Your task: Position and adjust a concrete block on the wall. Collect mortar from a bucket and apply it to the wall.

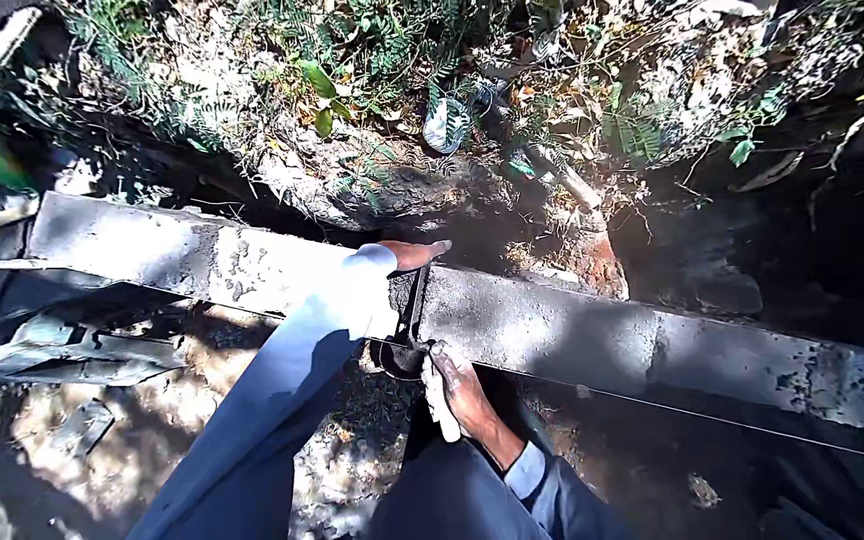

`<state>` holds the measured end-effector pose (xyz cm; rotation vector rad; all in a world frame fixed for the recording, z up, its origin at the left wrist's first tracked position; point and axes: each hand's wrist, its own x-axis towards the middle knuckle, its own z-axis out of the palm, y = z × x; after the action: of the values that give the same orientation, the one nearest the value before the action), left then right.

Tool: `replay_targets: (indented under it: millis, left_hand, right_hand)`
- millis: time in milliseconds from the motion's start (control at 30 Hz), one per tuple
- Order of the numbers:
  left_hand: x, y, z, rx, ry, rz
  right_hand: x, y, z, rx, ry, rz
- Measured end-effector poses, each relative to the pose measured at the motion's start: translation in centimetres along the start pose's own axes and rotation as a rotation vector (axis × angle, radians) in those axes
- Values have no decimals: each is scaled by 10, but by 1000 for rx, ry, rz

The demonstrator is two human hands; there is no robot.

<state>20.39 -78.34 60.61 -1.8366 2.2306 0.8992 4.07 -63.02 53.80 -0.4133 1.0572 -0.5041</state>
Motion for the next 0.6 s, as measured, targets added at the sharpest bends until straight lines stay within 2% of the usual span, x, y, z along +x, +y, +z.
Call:
replay_targets:
  millis: [67, 100, 133, 200, 267, 333, 367, 433, 500, 600]
  left_hand:
    - [44, -27, 23, -190, -541, -338]
    - [60, -28, 28, -216, -662, -479]
    - [70, -27, 31, -216, -714, -556]
    - [72, -29, 33, -213, -670, -578]
    - [58, -36, 62, -139, -449, -539]
    - [68, -26, 39, -182, -666, -561]
    - [74, -26, 31, -189, -708, -555]
    - [71, -26, 26, -284, -733, -518]
    - [72, -27, 20, -356, -754, -468]
    - [69, -17, 12, -233, -708, -528]
  right_hand:
    - [2, 5, 2, -27, 50, 98]
    - [2, 2, 4, -61, 79, 115]
    - [1, -1, 5, -89, 79, 89]
    - [-1, -2, 6, -103, 58, 56]
    - [0, 3, 7, -90, 107, 159]
    - [-7, -5, 7, -113, 113, 151]
    - [-15, -10, 8, -142, 86, 97]
    - [-34, -15, 12, -229, -18, 62]
    - [-24, -18, 14, -318, -139, 106]
    - [7, -15, 14, -308, -103, 152]
